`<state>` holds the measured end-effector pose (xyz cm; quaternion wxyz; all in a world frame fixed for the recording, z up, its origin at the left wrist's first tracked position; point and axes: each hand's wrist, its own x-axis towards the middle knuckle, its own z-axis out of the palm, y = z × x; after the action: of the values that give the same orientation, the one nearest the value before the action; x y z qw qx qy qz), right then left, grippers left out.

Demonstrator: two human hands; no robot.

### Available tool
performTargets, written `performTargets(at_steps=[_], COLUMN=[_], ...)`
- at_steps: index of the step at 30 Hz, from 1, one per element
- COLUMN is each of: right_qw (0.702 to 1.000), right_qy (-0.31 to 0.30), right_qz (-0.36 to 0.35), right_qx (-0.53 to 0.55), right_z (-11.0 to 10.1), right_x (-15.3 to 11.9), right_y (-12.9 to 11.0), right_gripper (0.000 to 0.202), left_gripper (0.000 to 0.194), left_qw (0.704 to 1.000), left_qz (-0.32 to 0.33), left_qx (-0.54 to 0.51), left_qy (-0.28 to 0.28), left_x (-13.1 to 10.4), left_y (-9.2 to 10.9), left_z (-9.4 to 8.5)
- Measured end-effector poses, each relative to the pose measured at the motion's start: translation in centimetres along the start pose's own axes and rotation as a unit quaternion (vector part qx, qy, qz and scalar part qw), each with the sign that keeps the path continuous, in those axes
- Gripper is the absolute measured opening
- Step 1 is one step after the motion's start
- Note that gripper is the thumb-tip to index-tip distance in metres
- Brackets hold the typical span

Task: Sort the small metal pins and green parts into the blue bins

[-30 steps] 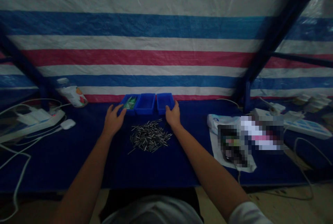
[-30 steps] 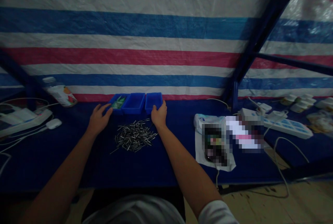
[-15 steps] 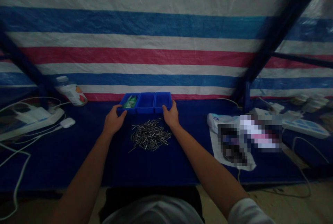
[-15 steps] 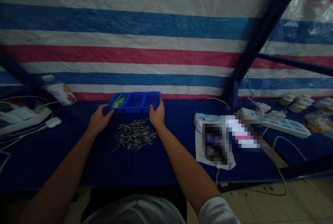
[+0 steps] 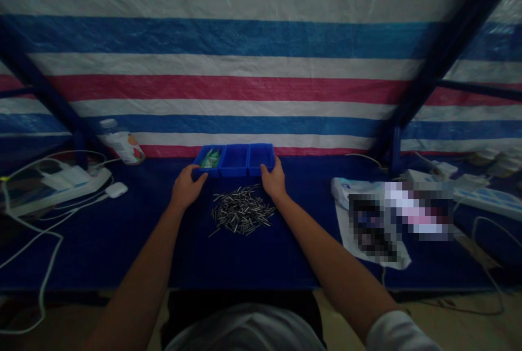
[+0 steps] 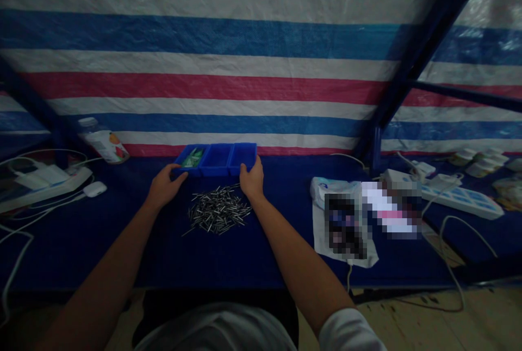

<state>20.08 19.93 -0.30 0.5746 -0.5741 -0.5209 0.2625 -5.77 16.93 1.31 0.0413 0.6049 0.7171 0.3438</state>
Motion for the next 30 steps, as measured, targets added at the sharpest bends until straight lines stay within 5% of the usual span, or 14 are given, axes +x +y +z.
performTargets(at_steps=[12, 20, 26, 30], right_qw=[0.999, 0.983, 0.965, 0.956], right_qy=[0.028, 0.046, -0.109, -0.19], right_qz=[0.025, -0.174, -0.221, -0.1], right_qx=[-0.028, -0.042, 0.094, 0.199], right_z=[-0.5, -2.3, -2.1, -1.3], right_x=[0.0, -2.0, -4.0, -4.8], right_y=[-0.9, -3.8, -6.2, -6.7], right_gripper=[0.069, 0.056, 0.045, 0.064], left_gripper=[0.037, 0.035, 0.027, 0.024], left_qw=[0.998, 0.992, 0.983, 0.981], left_qz=[-0.035, -0.016, 0.072, 0.103], left_qx=[0.037, 0.077, 0.032, -0.032], left_qy=[0.036, 0.097, 0.169, 0.159], left_x=[-0.2, -1.7, -5.0, -7.1], left_y=[0.2, -0.1, 1.2, 4.9], left_z=[-0.2, -3.5, -6.6, -7.4])
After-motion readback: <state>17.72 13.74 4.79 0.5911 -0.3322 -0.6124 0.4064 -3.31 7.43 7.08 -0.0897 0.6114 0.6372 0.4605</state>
